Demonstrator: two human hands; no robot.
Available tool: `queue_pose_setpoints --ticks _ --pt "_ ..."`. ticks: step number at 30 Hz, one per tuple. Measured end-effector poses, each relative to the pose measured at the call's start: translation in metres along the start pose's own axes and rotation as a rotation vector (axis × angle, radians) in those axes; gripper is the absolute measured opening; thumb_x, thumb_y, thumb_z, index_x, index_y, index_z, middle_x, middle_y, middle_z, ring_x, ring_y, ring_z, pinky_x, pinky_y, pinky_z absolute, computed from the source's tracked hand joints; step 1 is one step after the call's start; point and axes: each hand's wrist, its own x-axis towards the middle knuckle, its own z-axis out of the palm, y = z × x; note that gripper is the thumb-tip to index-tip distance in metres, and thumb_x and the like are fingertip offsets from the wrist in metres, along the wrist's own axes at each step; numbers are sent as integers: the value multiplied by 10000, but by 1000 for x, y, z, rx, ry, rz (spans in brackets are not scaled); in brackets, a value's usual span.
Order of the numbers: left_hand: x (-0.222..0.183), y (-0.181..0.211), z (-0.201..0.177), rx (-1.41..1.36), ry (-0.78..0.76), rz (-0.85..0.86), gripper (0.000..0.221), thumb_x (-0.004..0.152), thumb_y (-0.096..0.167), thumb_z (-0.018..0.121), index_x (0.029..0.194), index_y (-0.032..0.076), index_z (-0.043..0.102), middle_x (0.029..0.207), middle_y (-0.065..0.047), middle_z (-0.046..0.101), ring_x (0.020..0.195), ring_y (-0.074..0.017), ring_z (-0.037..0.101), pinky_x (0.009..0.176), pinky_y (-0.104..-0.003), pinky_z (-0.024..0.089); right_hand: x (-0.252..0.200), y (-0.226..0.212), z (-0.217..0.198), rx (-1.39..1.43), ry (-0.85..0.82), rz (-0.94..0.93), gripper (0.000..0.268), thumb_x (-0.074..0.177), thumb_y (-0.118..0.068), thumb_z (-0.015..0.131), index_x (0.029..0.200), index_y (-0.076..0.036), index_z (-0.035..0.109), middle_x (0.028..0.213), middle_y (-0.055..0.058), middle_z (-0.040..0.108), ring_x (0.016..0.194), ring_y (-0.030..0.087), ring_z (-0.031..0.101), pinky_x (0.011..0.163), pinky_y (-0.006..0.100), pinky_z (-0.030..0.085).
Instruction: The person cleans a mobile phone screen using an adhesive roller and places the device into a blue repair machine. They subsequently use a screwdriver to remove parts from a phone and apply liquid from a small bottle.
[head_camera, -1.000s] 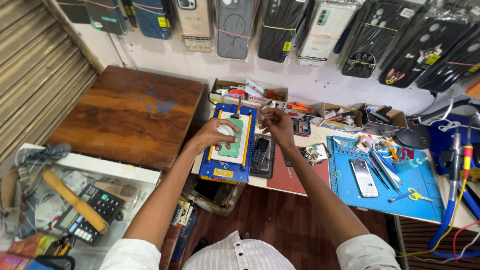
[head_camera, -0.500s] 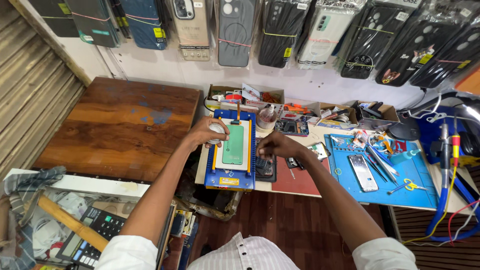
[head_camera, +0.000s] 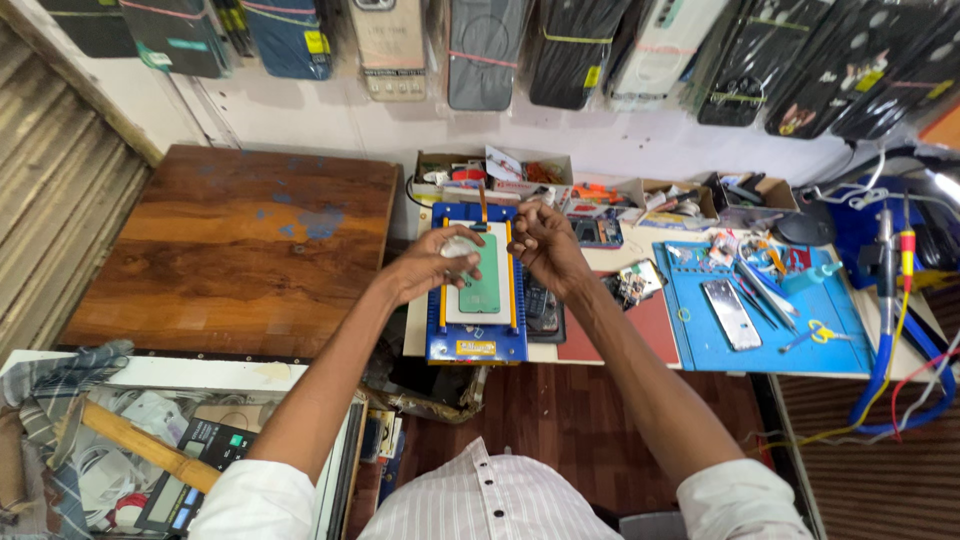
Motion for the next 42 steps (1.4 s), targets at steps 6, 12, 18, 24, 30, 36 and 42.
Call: queue_pose_setpoints --ticks 6,12,18,24,30,36,42 --pt "-5 -5 -15 5 178 -33 394 902 223 750 1170 96 491 1019 -172 715 786 -301 774 455 -304 529 3 22 -8 -1014 205 -67 104 1046 -83 574 1048 -2 639 948 78 783 591 64 505 545 270 446" --pt "-4 -21 -20 31 45 -140 383 951 167 720 1255 31 529 1044 -219 700 832 -328 796 669 -352 716 -10 27 4 -1638 -25 -409 60 960 -25 648 973 -30 706 885 121 758 797 249 741 695 380 567" --pt "1 -28 -28 53 263 -85 461 939 195 641 1313 134 378 948 -226 653 688 -305 712 542 -374 619 -26 15 5 -1826 -247 -241 103 932 -9 604 1022 -22 651 886 154 731 829 377 688 732 474 528" --pt "5 -37 -45 12 156 -61 495 900 77 790 1256 30 449 1032 -209 693 806 -287 790 646 -376 707 -32 10 1 -1905 -396 -117 146 838 -17 651 976 -47 686 985 143 727 957 383 639 864 478 508" --pt "-15 -21 -42 125 97 -269 817 728 75 818 1432 213 428 977 -129 697 742 -260 750 567 -357 664 -32 13 -16 -1822 -469 -36 133 841 -12 630 955 -36 694 1015 136 724 1017 337 667 897 440 537" --pt "18 -22 -55 456 48 -104 302 729 -8 871 1017 -32 786 871 -132 768 595 -175 677 478 -286 564 -8 6 -25 -1746 -336 -7 95 874 -10 605 907 4 693 933 148 731 862 314 703 803 427 561" --pt "56 20 -53 849 81 -82 122 766 10 806 878 -35 790 746 -169 768 504 -202 713 461 -303 555 44 0 -69 -1622 -325 -127 132 884 -40 645 980 17 716 912 145 725 770 267 694 698 389 558"
